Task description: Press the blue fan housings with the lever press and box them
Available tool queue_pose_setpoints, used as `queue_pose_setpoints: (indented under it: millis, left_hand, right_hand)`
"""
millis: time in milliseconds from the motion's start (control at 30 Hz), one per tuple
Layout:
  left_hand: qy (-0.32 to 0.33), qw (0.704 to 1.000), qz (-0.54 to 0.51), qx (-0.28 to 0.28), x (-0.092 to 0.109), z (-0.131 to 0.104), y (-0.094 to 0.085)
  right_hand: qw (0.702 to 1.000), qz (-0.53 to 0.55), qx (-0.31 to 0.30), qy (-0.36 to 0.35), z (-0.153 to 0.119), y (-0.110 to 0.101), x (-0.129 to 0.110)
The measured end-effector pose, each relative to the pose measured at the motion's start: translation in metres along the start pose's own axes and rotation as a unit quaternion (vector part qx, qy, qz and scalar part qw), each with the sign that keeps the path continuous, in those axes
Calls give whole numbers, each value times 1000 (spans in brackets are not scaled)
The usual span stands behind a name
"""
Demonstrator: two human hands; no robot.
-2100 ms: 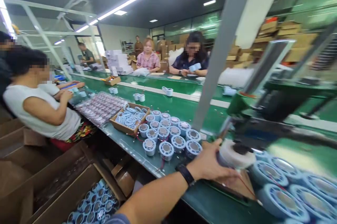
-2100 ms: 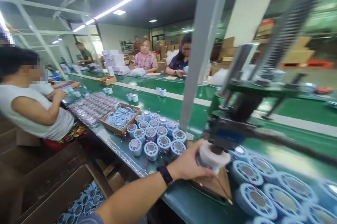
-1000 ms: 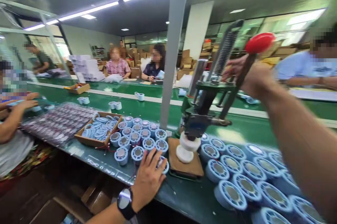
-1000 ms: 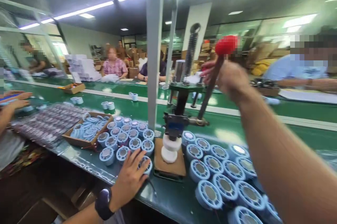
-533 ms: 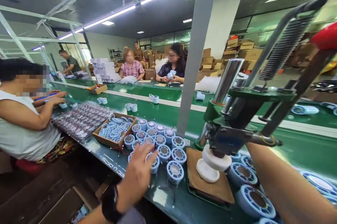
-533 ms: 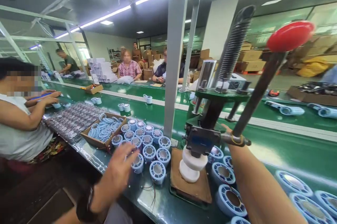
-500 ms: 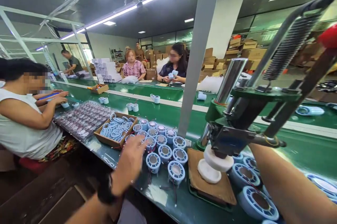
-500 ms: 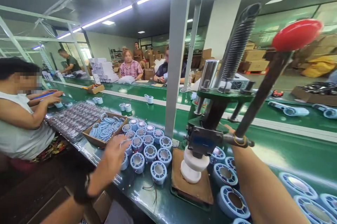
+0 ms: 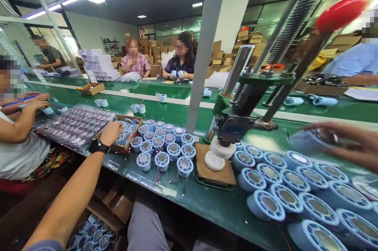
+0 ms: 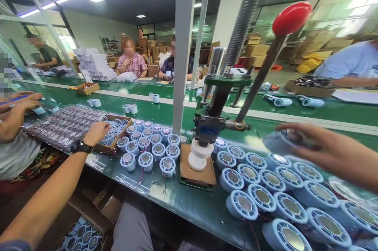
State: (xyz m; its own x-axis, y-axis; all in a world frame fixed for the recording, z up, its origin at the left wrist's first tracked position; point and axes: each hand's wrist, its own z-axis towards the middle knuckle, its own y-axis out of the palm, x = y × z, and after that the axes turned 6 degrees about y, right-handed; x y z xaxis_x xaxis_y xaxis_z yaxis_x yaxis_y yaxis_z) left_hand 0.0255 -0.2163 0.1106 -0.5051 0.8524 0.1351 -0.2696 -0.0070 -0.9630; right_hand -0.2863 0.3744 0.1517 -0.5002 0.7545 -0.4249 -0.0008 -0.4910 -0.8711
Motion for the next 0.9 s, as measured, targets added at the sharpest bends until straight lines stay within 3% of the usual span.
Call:
queue_pose_setpoints:
  millis: [100, 200, 300, 400, 500, 600, 900]
  left_hand:
    - [26, 997, -31, 73, 33, -33, -9]
    - [123, 976, -160, 76, 99, -92, -6]
    - [248, 905, -337, -73, 174, -146, 15]
    - [300, 863, -373, -160, 223, -170, 52]
    - [305, 864, -380, -127, 238, -165, 94]
    - [298, 862, -400, -90, 235, -156, 117]
    - [268, 894, -351, -74, 220, -177, 113]
  right_hand:
    - [989, 35, -74, -127, -94, 36, -15]
    - [966, 35, -178, -186, -159, 94, -66]
    - [953, 74, -222, -194, -181, 133, -116]
    - [964, 136, -172, -152, -181, 152, -133]
    - [963, 210, -114, -122, -183, 163, -127]
    - [958, 259, -59, -107, -190, 174, -121]
    - [952, 277, 126, -25, -201, 206, -121]
